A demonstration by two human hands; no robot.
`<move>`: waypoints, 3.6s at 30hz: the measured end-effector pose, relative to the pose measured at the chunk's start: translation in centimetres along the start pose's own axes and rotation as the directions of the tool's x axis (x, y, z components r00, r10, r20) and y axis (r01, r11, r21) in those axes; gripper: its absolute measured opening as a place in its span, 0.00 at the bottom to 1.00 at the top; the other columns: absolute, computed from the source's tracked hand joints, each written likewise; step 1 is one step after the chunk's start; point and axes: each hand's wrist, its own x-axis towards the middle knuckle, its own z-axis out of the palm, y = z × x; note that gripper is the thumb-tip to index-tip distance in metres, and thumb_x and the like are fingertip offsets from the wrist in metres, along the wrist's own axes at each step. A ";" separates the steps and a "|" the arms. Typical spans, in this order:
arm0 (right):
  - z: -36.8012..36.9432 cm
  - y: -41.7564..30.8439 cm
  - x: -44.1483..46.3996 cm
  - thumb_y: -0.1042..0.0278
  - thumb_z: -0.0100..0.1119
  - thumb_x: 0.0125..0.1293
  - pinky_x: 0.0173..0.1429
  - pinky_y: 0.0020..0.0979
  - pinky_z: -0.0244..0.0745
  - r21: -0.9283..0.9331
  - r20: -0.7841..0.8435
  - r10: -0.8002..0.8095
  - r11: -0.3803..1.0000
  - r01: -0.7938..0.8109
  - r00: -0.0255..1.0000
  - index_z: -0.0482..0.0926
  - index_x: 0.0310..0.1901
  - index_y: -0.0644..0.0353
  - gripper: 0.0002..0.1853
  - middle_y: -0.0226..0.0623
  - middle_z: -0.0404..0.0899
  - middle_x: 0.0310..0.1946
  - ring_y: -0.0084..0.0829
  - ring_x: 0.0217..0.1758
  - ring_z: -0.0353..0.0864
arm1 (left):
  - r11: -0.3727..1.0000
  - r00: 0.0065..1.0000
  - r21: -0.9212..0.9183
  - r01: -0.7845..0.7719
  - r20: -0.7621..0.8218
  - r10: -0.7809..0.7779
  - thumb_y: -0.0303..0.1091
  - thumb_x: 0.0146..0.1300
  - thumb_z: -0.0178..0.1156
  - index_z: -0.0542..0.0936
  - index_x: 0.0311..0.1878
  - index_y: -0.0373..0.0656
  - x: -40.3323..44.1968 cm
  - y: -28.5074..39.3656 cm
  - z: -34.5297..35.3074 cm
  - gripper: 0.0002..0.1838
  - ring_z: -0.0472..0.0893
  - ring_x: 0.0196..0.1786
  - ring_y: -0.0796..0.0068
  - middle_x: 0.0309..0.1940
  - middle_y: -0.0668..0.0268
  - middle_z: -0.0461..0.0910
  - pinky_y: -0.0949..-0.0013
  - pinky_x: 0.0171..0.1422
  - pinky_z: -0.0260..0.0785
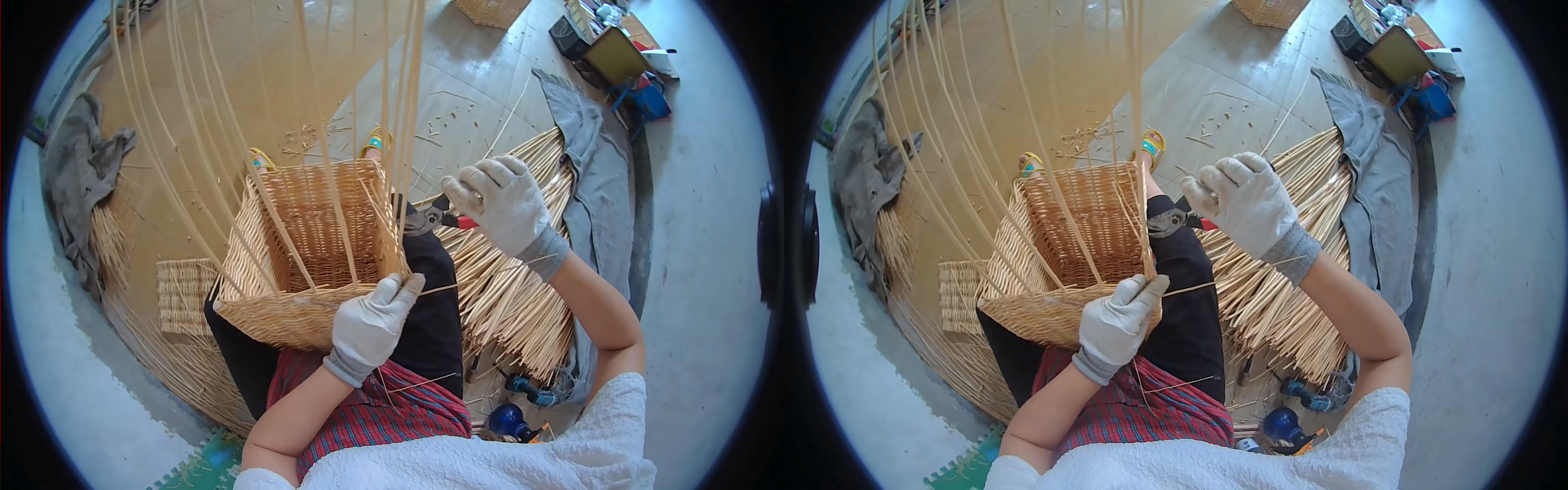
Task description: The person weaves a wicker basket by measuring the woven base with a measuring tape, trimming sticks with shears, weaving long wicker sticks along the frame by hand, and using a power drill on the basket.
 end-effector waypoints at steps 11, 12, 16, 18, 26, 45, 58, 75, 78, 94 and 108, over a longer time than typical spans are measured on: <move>0.1 -0.7 1.1 0.62 0.62 0.57 0.51 0.30 0.73 -0.060 0.140 -0.211 0.973 0.221 0.967 0.76 0.47 0.44 0.15 0.22 0.71 0.36 0.24 0.43 0.75 | 0.998 0.994 -0.040 0.054 -0.093 -0.057 0.27 0.56 0.64 0.81 0.60 0.51 -0.2 0.4 0.7 0.25 0.84 0.31 0.64 0.46 0.66 0.79 0.64 0.34 0.79; 0.2 -0.3 0.5 0.62 0.63 0.56 0.49 0.30 0.74 -0.080 0.387 -0.198 0.966 0.247 0.900 0.76 0.46 0.44 0.14 0.22 0.71 0.35 0.23 0.41 0.74 | 0.998 0.996 -0.035 0.047 -0.069 -0.049 0.26 0.57 0.63 0.81 0.60 0.51 -0.1 0.5 0.4 0.24 0.84 0.32 0.64 0.47 0.66 0.79 0.64 0.34 0.79; 0.7 2.2 0.4 0.63 0.63 0.54 0.51 0.33 0.73 -0.010 0.030 -0.086 0.996 0.087 0.996 0.76 0.45 0.44 0.15 0.20 0.71 0.34 0.24 0.40 0.74 | 0.995 0.995 -0.099 0.024 -0.095 -0.033 0.26 0.59 0.60 0.81 0.60 0.50 0.2 0.3 0.6 0.23 0.85 0.33 0.66 0.56 0.65 0.80 0.65 0.33 0.79; 1.1 3.1 1.1 0.64 0.64 0.54 0.55 0.36 0.73 -0.011 -0.035 -0.094 0.996 0.094 0.995 0.76 0.49 0.45 0.18 0.21 0.74 0.39 0.27 0.46 0.76 | 0.994 0.998 -0.084 0.064 -0.008 -0.065 0.27 0.61 0.59 0.81 0.59 0.50 0.6 0.8 0.4 0.21 0.86 0.34 0.67 0.59 0.64 0.79 0.66 0.33 0.79; 2.9 1.7 4.1 0.67 0.64 0.52 0.65 0.38 0.71 -0.028 -0.110 -0.217 0.976 0.215 0.970 0.78 0.53 0.44 0.23 0.26 0.75 0.49 0.29 0.57 0.74 | 0.980 0.992 -0.158 0.121 0.049 -0.115 0.29 0.65 0.61 0.80 0.55 0.49 0.6 0.3 0.7 0.15 0.87 0.38 0.69 0.60 0.64 0.81 0.69 0.34 0.79; 4.9 -0.8 -1.0 0.59 0.73 0.46 0.45 0.39 0.73 0.353 0.181 0.120 0.918 -0.178 0.976 0.79 0.43 0.47 0.20 0.29 0.75 0.32 0.35 0.39 0.78 | 0.958 0.993 -0.277 0.075 -0.067 -0.097 0.30 0.64 0.64 0.81 0.53 0.46 0.7 -0.1 1.8 0.14 0.85 0.52 0.66 0.58 0.63 0.82 0.67 0.48 0.80; 5.7 -1.0 1.1 0.55 0.67 0.54 0.42 0.37 0.75 0.205 0.289 -0.082 0.979 0.022 0.954 0.75 0.42 0.49 0.16 0.31 0.80 0.31 0.35 0.37 0.83 | 0.914 0.984 -0.382 0.135 -0.059 -0.170 0.26 0.62 0.65 0.81 0.50 0.43 1.1 0.1 1.1 0.13 0.84 0.54 0.60 0.57 0.60 0.82 0.65 0.55 0.79; 17.2 -17.7 -25.1 0.66 0.71 0.61 0.53 0.30 0.76 0.588 0.516 0.826 -0.149 -0.795 0.227 0.77 0.60 0.62 0.26 0.39 0.79 0.50 0.30 0.48 0.80 | 0.922 0.972 -0.311 0.231 0.114 -0.205 0.40 0.72 0.58 0.82 0.49 0.43 -9.1 2.8 -0.3 0.12 0.87 0.36 0.63 0.36 0.59 0.86 0.66 0.41 0.79; 3.3 -19.4 -14.7 0.74 0.65 0.66 0.56 0.30 0.77 0.863 0.442 0.773 -0.228 -0.451 0.456 0.78 0.56 0.62 0.17 0.37 0.80 0.48 0.25 0.48 0.80 | 0.496 0.827 -0.689 0.529 0.285 -0.485 0.35 0.73 0.56 0.82 0.51 0.40 -8.4 3.2 -2.8 0.12 0.87 0.35 0.69 0.34 0.59 0.87 0.67 0.41 0.78; 5.7 -16.0 -17.4 0.61 0.58 0.71 0.61 0.40 0.75 0.577 0.186 0.940 0.131 -0.806 0.286 0.61 0.73 0.63 0.33 0.55 0.77 0.58 0.46 0.58 0.80 | 0.360 0.365 -0.900 0.246 -0.258 -0.895 0.34 0.73 0.58 0.76 0.60 0.43 -14.7 -10.7 -9.1 0.15 0.71 0.26 0.88 0.41 0.66 0.78 0.81 0.25 0.67; 8.2 -22.8 -2.3 0.73 0.74 0.57 0.70 0.32 0.70 0.818 0.459 0.583 -0.572 -0.063 0.671 0.50 0.78 0.60 0.52 0.40 0.69 0.69 0.31 0.69 0.71 | 0.541 0.748 -0.762 0.357 -0.114 -0.654 0.32 0.59 0.73 0.69 0.67 0.37 -13.8 -17.3 -3.9 0.34 0.79 0.57 0.68 0.56 0.58 0.80 0.65 0.63 0.71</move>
